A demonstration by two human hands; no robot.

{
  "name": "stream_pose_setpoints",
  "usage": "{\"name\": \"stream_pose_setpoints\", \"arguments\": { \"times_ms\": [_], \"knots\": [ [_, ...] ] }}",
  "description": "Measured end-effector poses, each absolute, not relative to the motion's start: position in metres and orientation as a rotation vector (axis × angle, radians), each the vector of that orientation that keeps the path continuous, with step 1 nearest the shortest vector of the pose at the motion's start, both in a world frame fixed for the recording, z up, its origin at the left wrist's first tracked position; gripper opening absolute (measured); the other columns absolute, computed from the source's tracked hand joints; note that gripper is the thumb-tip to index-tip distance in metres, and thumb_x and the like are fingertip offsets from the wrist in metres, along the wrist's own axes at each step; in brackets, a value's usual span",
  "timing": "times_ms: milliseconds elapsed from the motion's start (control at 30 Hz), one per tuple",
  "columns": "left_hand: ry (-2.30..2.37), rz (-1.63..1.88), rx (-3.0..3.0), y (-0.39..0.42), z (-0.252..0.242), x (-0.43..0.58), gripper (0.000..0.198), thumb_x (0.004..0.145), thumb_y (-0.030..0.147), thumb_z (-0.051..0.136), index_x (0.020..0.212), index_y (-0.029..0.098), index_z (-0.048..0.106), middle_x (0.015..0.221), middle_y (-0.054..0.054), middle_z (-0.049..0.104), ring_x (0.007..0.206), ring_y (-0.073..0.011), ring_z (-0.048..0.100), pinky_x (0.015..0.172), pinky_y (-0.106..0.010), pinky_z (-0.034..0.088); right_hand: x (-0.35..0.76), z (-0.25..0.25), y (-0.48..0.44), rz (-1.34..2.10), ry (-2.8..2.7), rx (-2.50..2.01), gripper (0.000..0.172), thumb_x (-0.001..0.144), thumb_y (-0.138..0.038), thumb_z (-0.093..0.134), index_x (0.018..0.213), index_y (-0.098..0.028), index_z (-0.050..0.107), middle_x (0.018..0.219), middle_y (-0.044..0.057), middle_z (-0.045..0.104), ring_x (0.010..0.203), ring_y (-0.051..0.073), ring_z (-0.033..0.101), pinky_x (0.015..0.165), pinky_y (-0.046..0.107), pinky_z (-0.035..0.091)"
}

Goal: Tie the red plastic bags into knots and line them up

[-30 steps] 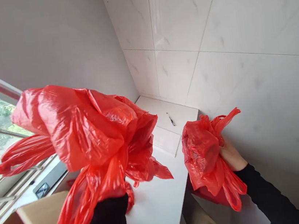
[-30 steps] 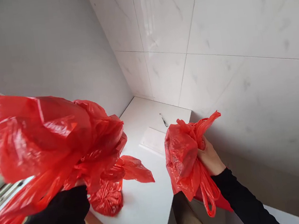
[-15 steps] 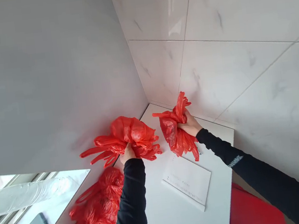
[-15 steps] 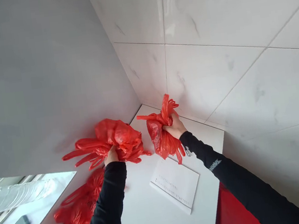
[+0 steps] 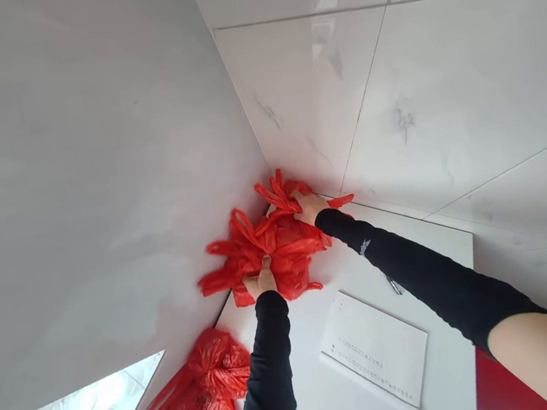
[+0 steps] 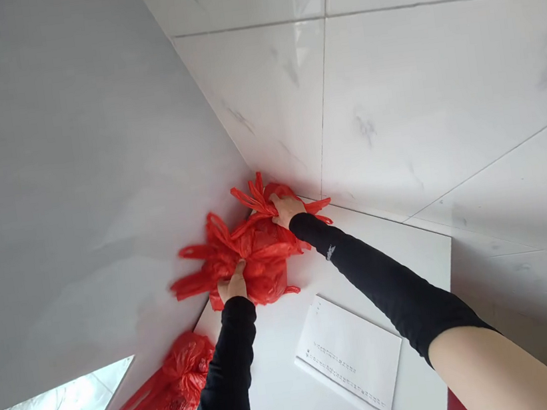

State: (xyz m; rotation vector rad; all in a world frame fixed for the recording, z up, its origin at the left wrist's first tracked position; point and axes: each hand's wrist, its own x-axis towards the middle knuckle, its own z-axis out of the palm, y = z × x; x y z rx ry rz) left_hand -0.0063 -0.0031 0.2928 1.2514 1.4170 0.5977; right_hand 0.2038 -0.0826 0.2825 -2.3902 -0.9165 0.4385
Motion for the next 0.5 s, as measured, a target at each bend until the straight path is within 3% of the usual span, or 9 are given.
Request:
{"name": "stream_pose_setpoints", "arguments": {
  "times_ms": [133, 233, 333, 400, 500],
  "knots": [
    [1.328, 0.507, 1.192, -0.002, 0.315, -0.025, 0.056, 0.072, 0.024, 0.08, 0.124, 0.016, 0.062, 0.109, -0.014, 0.07, 0.108, -0.0284, 0.068, 0.092, -0.046, 0.058, 0.207, 0.293, -0.094, 0.375, -1.019, -2.377, 0.067, 0.085, -0.038, 0.07, 0.144, -0.018, 0.046, 0.131, 0.019, 0.061, 0.122, 0.037, 0.055, 0.102, 0.05, 0.042],
    [1.284, 0.496, 1.275, -0.011, 0.324, -0.069, 0.053, 0.079, 0.024, 0.073, 0.131, 0.02, 0.062, 0.115, -0.012, 0.07, 0.117, -0.029, 0.065, 0.096, -0.046, 0.056, 0.193, 0.295, -0.134, 0.225, -1.013, -2.348, 0.058, 0.093, -0.036, 0.058, 0.146, -0.018, 0.043, 0.145, 0.017, 0.049, 0.137, 0.035, 0.041, 0.114, 0.053, 0.03],
    [1.383, 0.512, 1.44, -0.029, 0.308, -0.103, 0.063, 0.082, 0.025, 0.07, 0.143, 0.024, 0.053, 0.142, -0.012, 0.058, 0.133, -0.03, 0.053, 0.108, -0.044, 0.047, 0.163, 0.279, -0.199, -0.011, -0.937, -2.18, 0.043, 0.097, -0.023, 0.045, 0.139, -0.021, 0.049, 0.136, 0.012, 0.057, 0.13, 0.028, 0.05, 0.113, 0.047, 0.037],
    [1.398, 0.459, 1.566, -0.039, 0.288, -0.107, 0.07, 0.086, 0.028, 0.065, 0.152, 0.023, 0.04, 0.158, -0.012, 0.041, 0.145, -0.0292, 0.039, 0.117, -0.042, 0.036, 0.134, 0.259, -0.251, -0.019, -0.986, -2.146, 0.039, 0.096, -0.018, 0.044, 0.133, -0.025, 0.054, 0.126, 0.009, 0.062, 0.122, 0.026, 0.056, 0.117, 0.05, 0.033],
    [1.255, 0.349, 1.712, -0.042, 0.262, -0.091, 0.068, 0.093, 0.029, 0.054, 0.156, 0.017, 0.032, 0.163, -0.012, 0.031, 0.151, -0.0255, 0.026, 0.123, -0.04, 0.022, 0.087, 0.229, -0.337, 0.069, -1.007, -2.209, 0.037, 0.095, -0.016, 0.045, 0.128, -0.027, 0.057, 0.12, 0.006, 0.065, 0.117, 0.025, 0.06, 0.117, 0.051, 0.034]
  ]
}}
